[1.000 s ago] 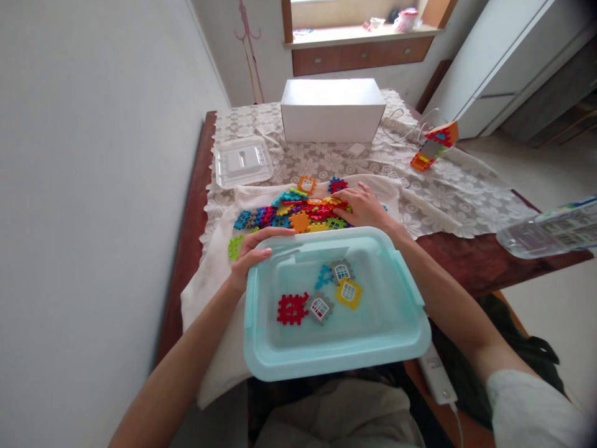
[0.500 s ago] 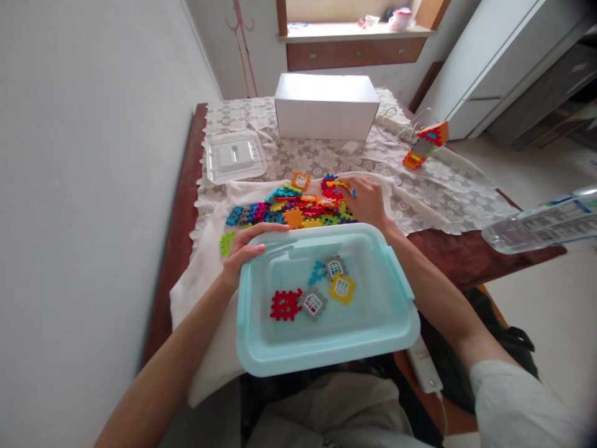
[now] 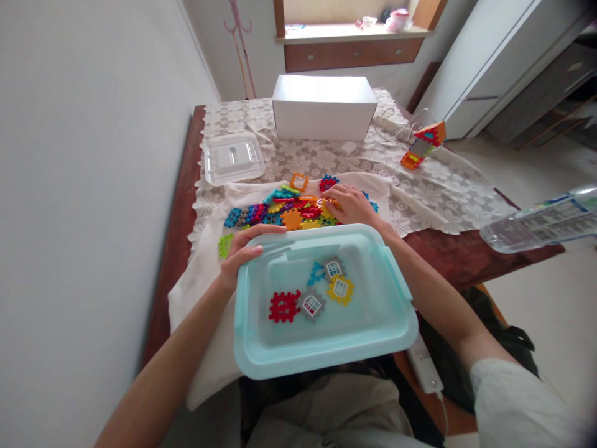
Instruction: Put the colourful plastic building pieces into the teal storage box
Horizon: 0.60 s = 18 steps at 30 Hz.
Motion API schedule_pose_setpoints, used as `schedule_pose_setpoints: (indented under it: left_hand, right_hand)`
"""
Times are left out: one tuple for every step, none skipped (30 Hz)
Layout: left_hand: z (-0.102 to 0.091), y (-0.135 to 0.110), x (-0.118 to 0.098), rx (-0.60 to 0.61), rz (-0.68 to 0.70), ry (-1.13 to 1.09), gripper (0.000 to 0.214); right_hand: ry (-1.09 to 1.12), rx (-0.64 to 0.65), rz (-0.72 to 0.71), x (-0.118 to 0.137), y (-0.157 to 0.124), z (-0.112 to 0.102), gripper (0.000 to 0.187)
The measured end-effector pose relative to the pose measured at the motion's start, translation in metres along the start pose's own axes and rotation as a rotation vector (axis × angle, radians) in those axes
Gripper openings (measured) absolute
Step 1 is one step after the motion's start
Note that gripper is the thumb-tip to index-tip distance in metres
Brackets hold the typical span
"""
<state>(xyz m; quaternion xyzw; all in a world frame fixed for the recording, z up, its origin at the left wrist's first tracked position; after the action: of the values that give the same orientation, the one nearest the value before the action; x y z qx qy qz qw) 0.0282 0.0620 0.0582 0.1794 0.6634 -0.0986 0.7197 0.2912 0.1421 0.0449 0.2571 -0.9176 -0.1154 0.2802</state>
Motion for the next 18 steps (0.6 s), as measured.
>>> schedule_pose_setpoints:
  left_hand:
    - [0.0, 0.0, 0.0, 0.001, 0.006, 0.012, 0.036]
    - [-0.001, 0.0, 0.0, 0.0, 0.009, 0.026, 0.037]
    - [-0.001, -0.001, 0.0, -0.005, 0.009, 0.035, 0.037]
    - [-0.002, -0.001, 0.0, -0.009, 0.001, 0.033, 0.037]
    - [-0.002, -0.001, 0.001, -0.006, -0.009, 0.025, 0.038]
    - [-0.002, -0.001, 0.001, -0.001, -0.014, 0.013, 0.039]
    - [-0.001, -0.001, 0.0, 0.002, -0.015, 0.001, 0.041]
    - [0.0, -0.001, 0.0, 0.008, -0.019, -0.009, 0.044]
    - [0.001, -0.002, 0.0, 0.011, -0.029, -0.016, 0.046]
    - [0.001, -0.002, -0.001, 0.009, -0.041, -0.02, 0.047]
    - [0.002, -0.002, -0.001, 0.003, -0.052, -0.022, 0.047]
    - [0.002, -0.003, -0.002, -0.005, -0.063, -0.021, 0.047]
    - [0.002, -0.003, -0.002, -0.01, -0.073, -0.017, 0.046]
    - [0.002, -0.003, -0.003, -0.015, -0.076, -0.014, 0.046]
    - [0.002, -0.003, -0.003, -0.02, -0.076, -0.01, 0.046]
    - [0.002, -0.004, -0.003, -0.022, -0.075, -0.007, 0.046]
    - [0.002, -0.004, -0.003, -0.022, -0.074, -0.003, 0.046]
    - [0.002, -0.004, -0.003, -0.021, -0.074, 0.001, 0.046]
  right_hand:
    - [-0.033, 0.034, 0.001, -0.001, -0.001, 0.005, 0.033]
    - [-0.058, 0.057, 0.008, -0.003, -0.002, 0.008, 0.035]
    - [-0.077, 0.071, 0.016, -0.004, -0.003, 0.01, 0.037]
    - [-0.089, 0.083, 0.021, -0.005, -0.004, 0.011, 0.039]
    - [-0.097, 0.094, 0.024, -0.005, -0.005, 0.013, 0.041]
    - [-0.1, 0.103, 0.025, -0.005, -0.005, 0.013, 0.042]
    - [-0.099, 0.109, 0.026, -0.005, -0.006, 0.014, 0.043]
    - [-0.095, 0.115, 0.026, -0.005, -0.006, 0.014, 0.043]
    - [-0.092, 0.121, 0.025, -0.004, -0.005, 0.014, 0.043]
    - [-0.087, 0.121, 0.025, -0.004, -0.005, 0.013, 0.043]
    - [-0.079, 0.116, 0.025, -0.003, -0.004, 0.012, 0.041]
    - [-0.066, 0.107, 0.023, -0.003, -0.003, 0.011, 0.038]
    - [-0.053, 0.095, 0.02, -0.003, -0.002, 0.009, 0.034]
    - [-0.04, 0.082, 0.017, -0.002, -0.001, 0.007, 0.03]
    - [-0.029, 0.07, 0.014, -0.003, -0.001, 0.006, 0.027]
    - [-0.021, 0.06, 0.011, -0.003, 0.0, 0.004, 0.024]
    - [-0.014, 0.052, 0.007, -0.003, 0.0, 0.003, 0.022]
    - [-0.007, 0.044, 0.004, -0.004, 0.0, 0.002, 0.02]
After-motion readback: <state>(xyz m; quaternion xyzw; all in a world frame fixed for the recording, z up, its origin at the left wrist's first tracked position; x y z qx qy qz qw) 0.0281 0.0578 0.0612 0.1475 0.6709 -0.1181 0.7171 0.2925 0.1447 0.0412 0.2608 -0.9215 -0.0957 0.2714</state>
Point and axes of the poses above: each hand's wrist, its own y-axis towards the middle knuckle, its own z-axis out of the palm, x = y × z, the point moved 8 cm from there along y, towards the middle knuckle, and after that the axes turned 4 degrees about y, right-handed, at the moved point
